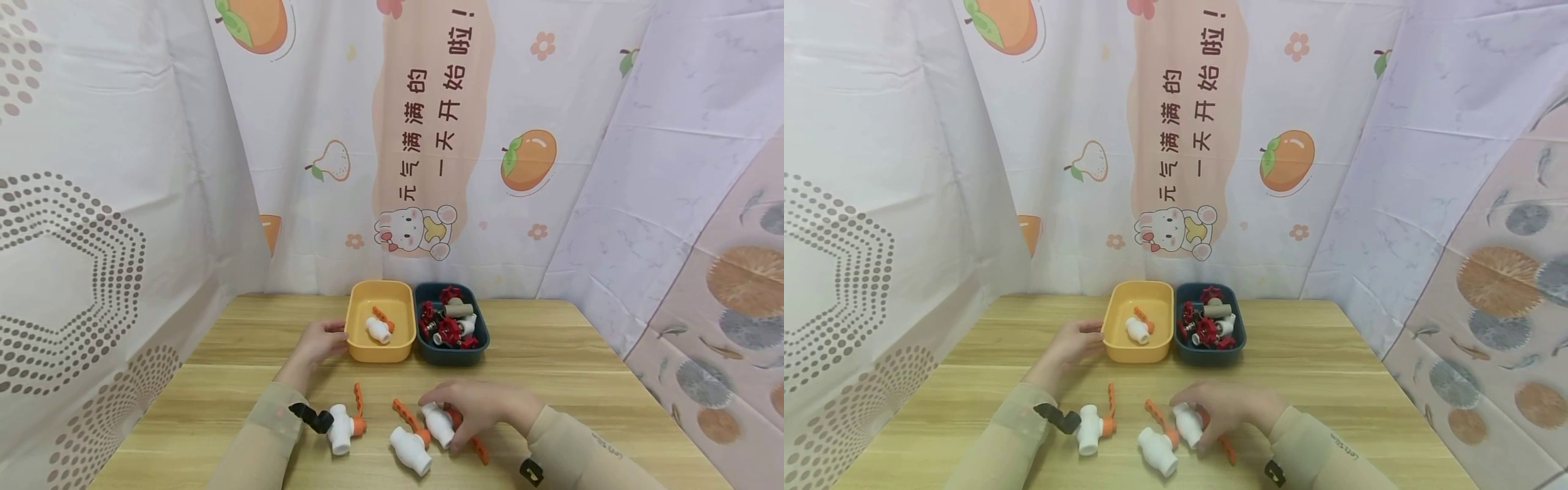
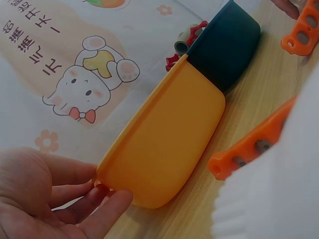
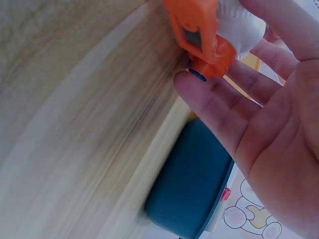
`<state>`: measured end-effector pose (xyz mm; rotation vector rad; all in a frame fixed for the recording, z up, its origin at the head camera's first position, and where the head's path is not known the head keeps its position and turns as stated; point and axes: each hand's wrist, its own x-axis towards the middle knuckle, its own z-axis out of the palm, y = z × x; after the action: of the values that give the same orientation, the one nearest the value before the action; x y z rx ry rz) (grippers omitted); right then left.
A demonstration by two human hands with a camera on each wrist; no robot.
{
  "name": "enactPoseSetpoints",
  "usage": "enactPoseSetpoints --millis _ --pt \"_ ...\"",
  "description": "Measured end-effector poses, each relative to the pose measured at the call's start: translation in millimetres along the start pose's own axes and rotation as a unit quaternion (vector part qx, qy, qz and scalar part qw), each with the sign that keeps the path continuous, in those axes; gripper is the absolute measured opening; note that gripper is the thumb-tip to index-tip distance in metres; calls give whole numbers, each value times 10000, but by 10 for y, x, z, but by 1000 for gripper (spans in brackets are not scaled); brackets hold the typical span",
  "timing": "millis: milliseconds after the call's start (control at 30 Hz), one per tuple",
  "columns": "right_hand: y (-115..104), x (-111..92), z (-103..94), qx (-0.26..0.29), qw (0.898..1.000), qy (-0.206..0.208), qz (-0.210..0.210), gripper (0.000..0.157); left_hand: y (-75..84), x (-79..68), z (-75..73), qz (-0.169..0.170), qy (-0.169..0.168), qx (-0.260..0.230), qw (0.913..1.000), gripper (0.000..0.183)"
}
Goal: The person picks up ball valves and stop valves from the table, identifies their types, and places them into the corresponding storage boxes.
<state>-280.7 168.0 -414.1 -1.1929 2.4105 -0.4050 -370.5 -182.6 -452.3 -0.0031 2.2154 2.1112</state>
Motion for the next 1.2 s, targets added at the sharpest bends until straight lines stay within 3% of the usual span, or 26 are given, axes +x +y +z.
enactPoseSetpoints --millis 733,1200 --pt "-20 -7 8 34 9999 120 -43 72 -14 18 4 40 -1 8 10000 44" --pt "51 -31 -90 25 9989 455 -56 73 -9 20 3 46 -20 -4 10000 44"
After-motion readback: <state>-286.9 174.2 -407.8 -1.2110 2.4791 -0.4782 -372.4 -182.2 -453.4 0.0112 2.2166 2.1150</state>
